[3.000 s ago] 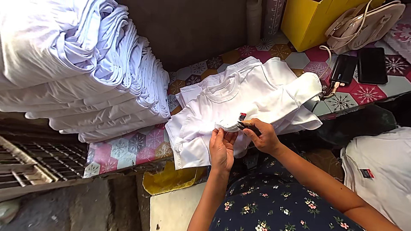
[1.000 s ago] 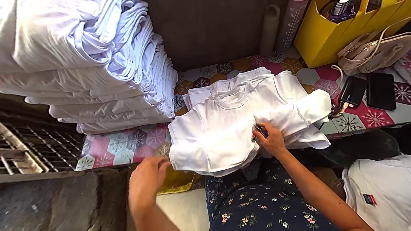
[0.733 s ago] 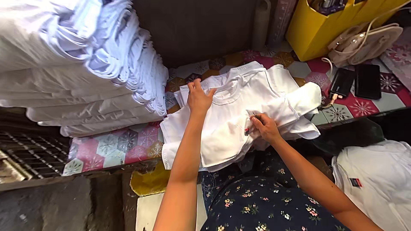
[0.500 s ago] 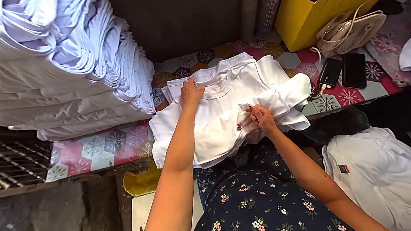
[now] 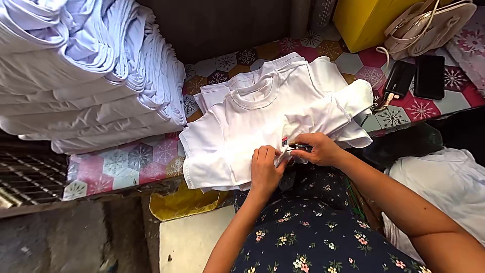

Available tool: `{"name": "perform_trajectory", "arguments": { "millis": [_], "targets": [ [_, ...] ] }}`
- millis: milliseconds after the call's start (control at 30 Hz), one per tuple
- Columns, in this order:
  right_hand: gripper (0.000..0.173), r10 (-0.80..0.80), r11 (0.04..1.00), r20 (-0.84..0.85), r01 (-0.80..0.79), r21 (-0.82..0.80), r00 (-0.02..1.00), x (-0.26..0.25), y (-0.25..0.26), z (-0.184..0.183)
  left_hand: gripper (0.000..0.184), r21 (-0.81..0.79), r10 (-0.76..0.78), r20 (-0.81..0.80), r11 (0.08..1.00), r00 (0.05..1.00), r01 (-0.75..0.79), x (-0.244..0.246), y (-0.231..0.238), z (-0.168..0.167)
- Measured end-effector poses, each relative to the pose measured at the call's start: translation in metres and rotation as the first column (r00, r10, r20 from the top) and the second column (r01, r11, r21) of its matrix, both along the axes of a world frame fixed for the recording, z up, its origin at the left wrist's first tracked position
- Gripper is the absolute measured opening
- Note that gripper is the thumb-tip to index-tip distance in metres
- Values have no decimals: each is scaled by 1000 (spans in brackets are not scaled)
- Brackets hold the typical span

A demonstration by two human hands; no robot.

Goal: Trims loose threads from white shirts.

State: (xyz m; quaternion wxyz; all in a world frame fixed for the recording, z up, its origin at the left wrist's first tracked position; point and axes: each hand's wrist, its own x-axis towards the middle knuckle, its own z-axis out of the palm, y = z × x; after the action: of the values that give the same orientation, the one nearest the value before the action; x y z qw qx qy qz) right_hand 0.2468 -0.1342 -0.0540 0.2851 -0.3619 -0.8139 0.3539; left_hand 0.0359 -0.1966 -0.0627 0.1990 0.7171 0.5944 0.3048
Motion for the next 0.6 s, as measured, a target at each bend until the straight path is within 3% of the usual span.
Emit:
{"name": "perform_trajectory", "arguments": {
  "millis": [100,200,600],
  "targets": [
    [32,69,987,117,-85,134,991,-4,5,2,9,116,60,9,991,998,-61,2,1,-9],
    [32,110,977,165,-137,162,980,-6,12,0,6,158,90,21,983,996,-92,0,1,-12],
    [31,149,968,104,-167,189,983,-6,9,-9,8,42,108,135,992,985,-115,-3,4,-14]
  ]
}}
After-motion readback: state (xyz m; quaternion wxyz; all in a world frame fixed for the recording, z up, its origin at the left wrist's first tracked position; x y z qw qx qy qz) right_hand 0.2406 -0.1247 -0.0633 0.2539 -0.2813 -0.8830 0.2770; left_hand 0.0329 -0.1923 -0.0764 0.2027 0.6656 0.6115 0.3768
